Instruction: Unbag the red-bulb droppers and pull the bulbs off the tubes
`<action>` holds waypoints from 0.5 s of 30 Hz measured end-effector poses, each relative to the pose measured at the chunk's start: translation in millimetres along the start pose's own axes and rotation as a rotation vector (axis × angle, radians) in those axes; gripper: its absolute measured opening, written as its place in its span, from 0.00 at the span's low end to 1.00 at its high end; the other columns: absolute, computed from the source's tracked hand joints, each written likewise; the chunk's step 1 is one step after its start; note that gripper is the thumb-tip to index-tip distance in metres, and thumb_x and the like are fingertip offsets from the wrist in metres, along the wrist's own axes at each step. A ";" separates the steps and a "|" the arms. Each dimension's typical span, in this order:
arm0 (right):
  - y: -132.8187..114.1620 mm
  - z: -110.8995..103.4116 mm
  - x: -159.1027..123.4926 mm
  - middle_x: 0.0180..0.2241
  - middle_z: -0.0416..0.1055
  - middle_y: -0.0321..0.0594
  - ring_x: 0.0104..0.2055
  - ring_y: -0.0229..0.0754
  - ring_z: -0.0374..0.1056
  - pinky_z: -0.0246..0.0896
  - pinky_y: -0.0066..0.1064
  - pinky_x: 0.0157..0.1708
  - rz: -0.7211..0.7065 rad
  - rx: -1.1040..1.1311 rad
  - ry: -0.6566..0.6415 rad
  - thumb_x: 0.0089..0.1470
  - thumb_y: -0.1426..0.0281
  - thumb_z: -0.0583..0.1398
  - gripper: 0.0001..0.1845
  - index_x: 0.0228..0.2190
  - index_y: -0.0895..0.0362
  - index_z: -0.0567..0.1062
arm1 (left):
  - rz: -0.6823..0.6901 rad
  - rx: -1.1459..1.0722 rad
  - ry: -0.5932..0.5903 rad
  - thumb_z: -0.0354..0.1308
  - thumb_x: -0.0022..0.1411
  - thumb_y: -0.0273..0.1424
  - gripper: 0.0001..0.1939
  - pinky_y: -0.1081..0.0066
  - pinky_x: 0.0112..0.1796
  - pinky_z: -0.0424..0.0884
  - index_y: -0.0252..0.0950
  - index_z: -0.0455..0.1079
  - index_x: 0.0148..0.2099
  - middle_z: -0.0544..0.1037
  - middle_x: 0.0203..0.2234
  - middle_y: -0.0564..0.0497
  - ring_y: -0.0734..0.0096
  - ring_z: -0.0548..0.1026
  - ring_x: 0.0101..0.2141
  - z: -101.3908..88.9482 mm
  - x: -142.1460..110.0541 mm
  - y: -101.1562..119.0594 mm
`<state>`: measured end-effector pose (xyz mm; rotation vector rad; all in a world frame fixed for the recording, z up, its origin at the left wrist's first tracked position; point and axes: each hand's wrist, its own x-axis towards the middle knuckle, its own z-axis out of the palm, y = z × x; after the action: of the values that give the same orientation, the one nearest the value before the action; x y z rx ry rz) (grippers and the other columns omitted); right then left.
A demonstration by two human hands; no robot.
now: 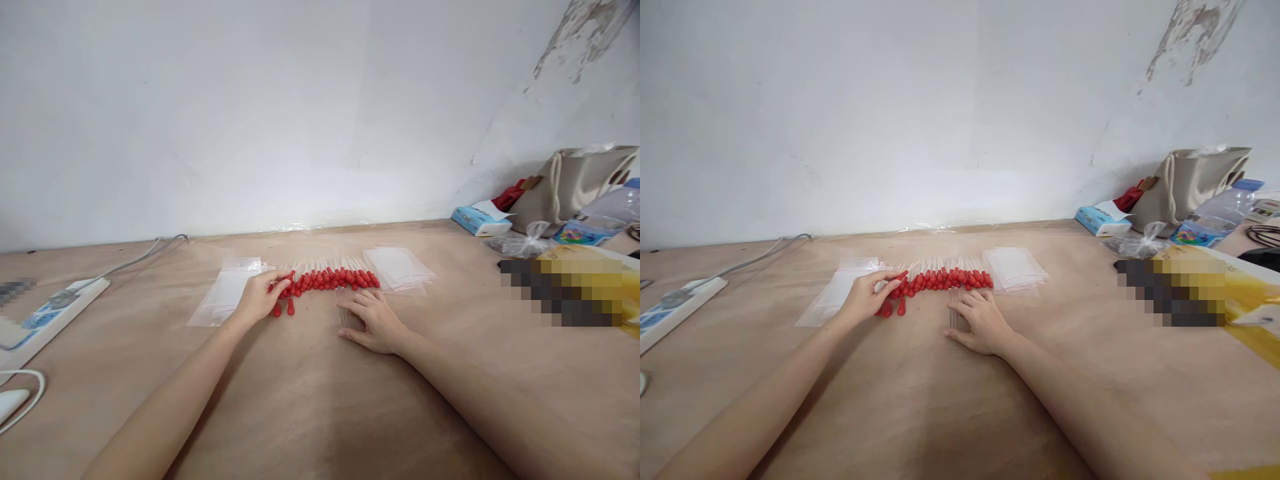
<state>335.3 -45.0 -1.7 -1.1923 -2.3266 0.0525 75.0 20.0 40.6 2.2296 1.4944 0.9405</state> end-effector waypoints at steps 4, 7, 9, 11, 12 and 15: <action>-0.2 -0.5 -1.9 0.39 0.66 0.44 0.42 0.44 0.61 0.54 0.39 0.43 0.040 0.045 0.139 0.48 0.56 0.57 0.28 0.49 0.55 0.63 | 0.066 -0.143 0.095 0.52 0.57 0.39 0.16 0.67 0.40 0.70 0.36 0.70 0.44 0.77 0.36 0.49 0.67 0.74 0.36 0.2 -37.5 -16.2; -0.7 -0.5 -3.3 0.46 0.61 0.49 0.49 0.47 0.57 0.55 0.41 0.46 0.059 0.031 0.324 0.47 0.55 0.57 0.34 0.54 0.56 0.57 | 0.124 -0.195 0.029 0.52 0.57 0.36 0.13 0.64 0.44 0.69 0.36 0.71 0.42 0.76 0.37 0.48 0.67 0.74 0.39 6.9 -57.2 -12.5; -1.7 -1.5 -4.0 0.50 0.58 0.50 0.52 0.49 0.54 0.53 0.42 0.48 0.023 -0.013 0.373 0.47 0.54 0.57 0.37 0.55 0.56 0.56 | 0.160 -0.214 -0.025 0.52 0.58 0.34 0.12 0.64 0.45 0.68 0.37 0.71 0.42 0.76 0.38 0.48 0.68 0.73 0.40 13.6 -60.8 -3.4; -2.9 -2.9 -4.3 0.51 0.59 0.48 0.53 0.48 0.54 0.49 0.43 0.51 -0.035 -0.068 0.356 0.48 0.55 0.57 0.35 0.54 0.55 0.58 | 0.195 -0.244 -0.072 0.52 0.58 0.32 0.11 0.65 0.45 0.68 0.37 0.70 0.42 0.76 0.38 0.48 0.69 0.73 0.41 21.1 -58.5 6.2; -3.4 -3.3 -4.2 0.50 0.61 0.46 0.53 0.48 0.54 0.46 0.44 0.52 -0.063 -0.092 0.340 0.49 0.55 0.57 0.32 0.53 0.54 0.60 | 0.214 -0.263 -0.096 0.52 0.58 0.32 0.11 0.66 0.45 0.68 0.37 0.70 0.42 0.76 0.39 0.48 0.69 0.73 0.41 24.8 -56.4 10.2; -3.6 -2.6 -3.3 0.40 0.70 0.41 0.47 0.43 0.60 0.42 0.44 0.52 -0.115 -0.132 0.313 0.53 0.60 0.55 0.21 0.48 0.53 0.66 | 0.256 -0.312 -0.150 0.51 0.59 0.31 0.11 0.67 0.44 0.68 0.36 0.70 0.43 0.75 0.40 0.47 0.70 0.72 0.42 33.9 -51.7 17.2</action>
<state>335.4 -50.2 0.1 -1.0404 -2.1412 -0.3113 97.0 -30.1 7.1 2.2316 0.9406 0.9768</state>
